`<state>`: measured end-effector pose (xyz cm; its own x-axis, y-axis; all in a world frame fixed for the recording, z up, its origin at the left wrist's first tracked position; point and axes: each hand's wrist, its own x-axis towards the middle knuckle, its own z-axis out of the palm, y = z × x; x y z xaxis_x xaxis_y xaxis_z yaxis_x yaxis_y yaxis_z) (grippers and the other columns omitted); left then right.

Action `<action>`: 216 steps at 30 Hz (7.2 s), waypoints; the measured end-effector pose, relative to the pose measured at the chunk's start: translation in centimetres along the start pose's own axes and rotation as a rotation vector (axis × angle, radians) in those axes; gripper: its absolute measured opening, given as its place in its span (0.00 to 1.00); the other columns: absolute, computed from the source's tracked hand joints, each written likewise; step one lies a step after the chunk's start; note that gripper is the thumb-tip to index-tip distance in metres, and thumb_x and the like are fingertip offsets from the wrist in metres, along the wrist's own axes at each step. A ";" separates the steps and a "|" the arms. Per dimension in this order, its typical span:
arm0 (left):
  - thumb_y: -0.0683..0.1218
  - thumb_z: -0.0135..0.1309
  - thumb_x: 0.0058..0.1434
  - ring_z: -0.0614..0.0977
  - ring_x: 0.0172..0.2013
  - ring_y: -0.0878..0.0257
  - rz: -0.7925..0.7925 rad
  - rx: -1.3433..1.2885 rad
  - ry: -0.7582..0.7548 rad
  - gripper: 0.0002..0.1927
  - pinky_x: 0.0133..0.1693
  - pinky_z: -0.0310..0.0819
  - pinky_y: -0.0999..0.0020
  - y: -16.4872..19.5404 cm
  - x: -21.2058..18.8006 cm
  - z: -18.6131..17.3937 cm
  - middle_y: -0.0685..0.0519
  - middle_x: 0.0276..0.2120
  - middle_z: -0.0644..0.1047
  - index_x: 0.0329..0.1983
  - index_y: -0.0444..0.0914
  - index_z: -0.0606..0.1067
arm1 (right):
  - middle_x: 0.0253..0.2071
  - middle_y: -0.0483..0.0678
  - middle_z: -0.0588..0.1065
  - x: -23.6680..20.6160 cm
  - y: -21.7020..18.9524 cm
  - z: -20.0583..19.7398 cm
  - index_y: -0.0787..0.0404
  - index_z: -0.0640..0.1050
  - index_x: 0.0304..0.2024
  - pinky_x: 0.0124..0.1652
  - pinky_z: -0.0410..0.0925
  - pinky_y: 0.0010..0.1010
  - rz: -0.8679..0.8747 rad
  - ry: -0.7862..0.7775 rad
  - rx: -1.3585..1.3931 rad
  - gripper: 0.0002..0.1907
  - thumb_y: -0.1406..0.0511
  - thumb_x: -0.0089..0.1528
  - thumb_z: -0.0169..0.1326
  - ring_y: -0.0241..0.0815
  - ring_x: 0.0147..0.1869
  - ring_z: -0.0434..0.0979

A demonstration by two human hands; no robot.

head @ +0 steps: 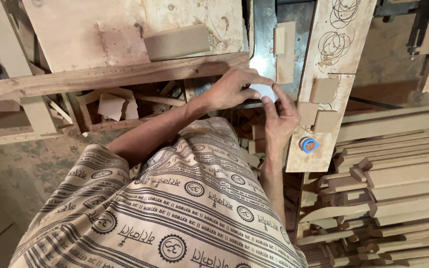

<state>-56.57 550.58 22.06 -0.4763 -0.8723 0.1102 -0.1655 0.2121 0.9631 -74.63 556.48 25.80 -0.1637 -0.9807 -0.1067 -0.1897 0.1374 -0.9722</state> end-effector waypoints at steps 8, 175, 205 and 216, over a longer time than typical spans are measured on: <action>0.39 0.58 0.63 0.81 0.37 0.54 0.082 0.234 -0.074 0.22 0.39 0.79 0.60 0.7 0.0 0.2 0.47 0.40 0.78 0.61 0.35 0.75 | 0.46 0.55 0.77 -0.8 -2.8 -0.8 0.66 0.78 0.55 0.50 0.72 0.37 -0.287 -0.055 -0.561 0.17 0.74 0.64 0.63 0.52 0.49 0.79; 0.40 0.60 0.48 0.80 0.39 0.58 0.768 1.230 -0.467 0.04 0.43 0.76 0.66 -19.9 26.0 9.7 0.53 0.33 0.78 0.22 0.40 0.77 | 0.40 0.54 0.72 18.4 21.0 -4.2 0.60 0.77 0.39 0.42 0.69 0.44 -0.333 0.460 -0.680 0.06 0.69 0.60 0.60 0.56 0.44 0.75; 0.45 0.56 0.70 0.79 0.37 0.69 -0.551 -0.693 -0.525 0.09 0.40 0.75 0.73 -6.0 4.2 29.7 0.56 0.37 0.80 0.46 0.34 0.80 | 0.40 0.49 0.80 -12.2 14.4 -16.3 0.66 0.79 0.45 0.41 0.79 0.33 0.319 0.593 0.602 0.08 0.67 0.69 0.53 0.41 0.42 0.83; 0.43 0.57 0.69 0.77 0.25 0.71 -0.627 -0.880 -0.450 0.10 0.28 0.71 0.75 -2.1 4.3 38.1 0.53 0.29 0.81 0.47 0.32 0.81 | 0.41 0.57 0.81 -14.8 16.8 -26.4 0.74 0.79 0.48 0.41 0.77 0.32 0.253 0.480 0.726 0.11 0.69 0.70 0.55 0.44 0.41 0.83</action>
<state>-91.15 563.16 11.19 -0.8157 -0.4434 -0.3716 0.0906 -0.7323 0.6749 -100.92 576.94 16.55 -0.5344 -0.7473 -0.3949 0.5374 0.0603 -0.8412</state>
